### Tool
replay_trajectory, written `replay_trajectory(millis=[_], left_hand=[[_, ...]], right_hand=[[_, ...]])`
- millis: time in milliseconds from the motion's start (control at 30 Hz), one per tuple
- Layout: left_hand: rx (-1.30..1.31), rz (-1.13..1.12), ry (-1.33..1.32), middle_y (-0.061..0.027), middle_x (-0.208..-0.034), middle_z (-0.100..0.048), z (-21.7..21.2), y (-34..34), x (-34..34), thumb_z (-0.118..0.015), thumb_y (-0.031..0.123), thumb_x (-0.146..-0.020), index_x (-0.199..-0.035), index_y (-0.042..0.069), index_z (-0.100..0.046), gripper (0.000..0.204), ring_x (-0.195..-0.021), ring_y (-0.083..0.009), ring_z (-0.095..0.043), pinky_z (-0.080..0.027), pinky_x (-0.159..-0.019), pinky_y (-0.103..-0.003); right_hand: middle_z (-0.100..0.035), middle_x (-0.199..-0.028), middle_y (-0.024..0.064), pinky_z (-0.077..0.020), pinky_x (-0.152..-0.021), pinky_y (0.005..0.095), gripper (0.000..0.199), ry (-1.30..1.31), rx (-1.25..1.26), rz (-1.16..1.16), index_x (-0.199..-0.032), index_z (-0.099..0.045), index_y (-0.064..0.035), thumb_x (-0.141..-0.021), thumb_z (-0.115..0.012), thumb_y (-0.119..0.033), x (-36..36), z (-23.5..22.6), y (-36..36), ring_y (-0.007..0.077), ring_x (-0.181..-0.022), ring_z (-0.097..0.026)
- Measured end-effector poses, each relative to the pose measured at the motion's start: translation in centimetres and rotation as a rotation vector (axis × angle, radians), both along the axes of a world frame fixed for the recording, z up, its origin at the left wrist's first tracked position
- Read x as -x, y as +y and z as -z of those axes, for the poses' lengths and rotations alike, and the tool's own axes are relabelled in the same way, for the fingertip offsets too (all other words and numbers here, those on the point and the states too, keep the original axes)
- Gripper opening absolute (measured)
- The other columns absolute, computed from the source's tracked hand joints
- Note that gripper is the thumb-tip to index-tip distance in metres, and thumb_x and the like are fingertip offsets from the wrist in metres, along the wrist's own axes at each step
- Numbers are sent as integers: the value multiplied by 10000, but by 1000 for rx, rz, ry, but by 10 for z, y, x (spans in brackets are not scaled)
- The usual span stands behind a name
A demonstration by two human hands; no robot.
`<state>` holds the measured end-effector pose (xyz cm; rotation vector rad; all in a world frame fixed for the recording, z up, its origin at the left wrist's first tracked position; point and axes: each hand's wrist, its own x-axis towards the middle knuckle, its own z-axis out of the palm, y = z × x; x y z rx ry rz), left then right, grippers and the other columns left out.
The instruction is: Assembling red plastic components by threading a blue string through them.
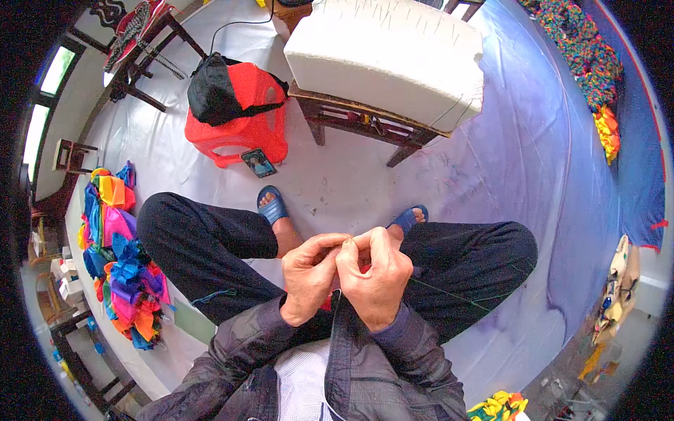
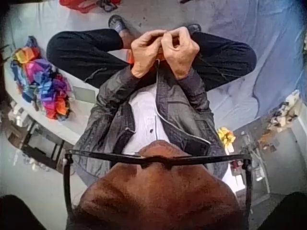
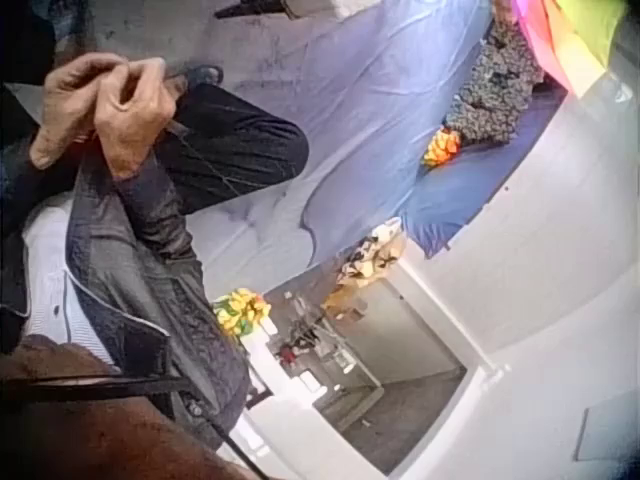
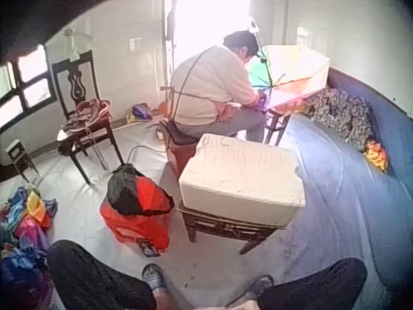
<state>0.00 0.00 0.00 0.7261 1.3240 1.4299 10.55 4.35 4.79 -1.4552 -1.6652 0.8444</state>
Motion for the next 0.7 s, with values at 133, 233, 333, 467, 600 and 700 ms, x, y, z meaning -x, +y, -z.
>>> replay_trajectory(millis=[133,233,333,467,600,700], left_hand=[[1,5,17,-79,-1047,-776,-1,0,-1,-666,-67,-974,-1125,-33,-750,176,-937,-112,-707,-586,-835,-255],[-6,9,50,-80,-1051,-776,0,-1,1,-667,-74,-970,-1118,-38,-748,173,-939,-114,-705,-586,-839,-257],[-12,-4,31,-79,-1054,-775,0,-1,0,-669,-76,-968,-1116,-39,-747,171,-940,-115,-705,-586,-843,-258],[-14,-8,12,-79,-1060,-774,0,-2,0,-673,-75,-968,-1117,-40,-746,169,-940,-118,-706,-585,-847,-258],[-9,-6,13,-78,-1061,-773,0,-2,0,-679,-70,-969,-1118,-41,-744,165,-939,-116,-705,-584,-842,-256],[-5,-5,13,-77,-1058,-773,1,-3,0,-681,-67,-969,-1119,-41,-744,164,-938,-113,-704,-584,-835,-253]], right_hand=[[-622,-662,64,-512,-564,277,149,-6,8,0,-814,-574,0,-889,-702,20,-1,-1,0,94,-593,-626],[-624,-664,63,-514,-566,275,148,-18,-4,-8,-813,-574,3,-887,-700,25,0,0,0,91,-597,-626],[-623,-663,60,-514,-566,275,149,-24,-5,1,-813,-572,3,-887,-699,26,0,2,0,91,-596,-624],[-622,-663,56,-514,-566,273,151,-28,-9,-1,-812,-569,3,-889,-697,29,-1,3,0,89,-594,-622],[-622,-663,54,-514,-565,270,153,-30,-10,-6,-810,-566,1,-888,-694,34,-1,2,-1,88,-591,-619],[-621,-663,54,-512,-562,268,154,-31,-8,-12,-809,-565,1,-887,-693,36,-1,1,0,86,-588,-617]])
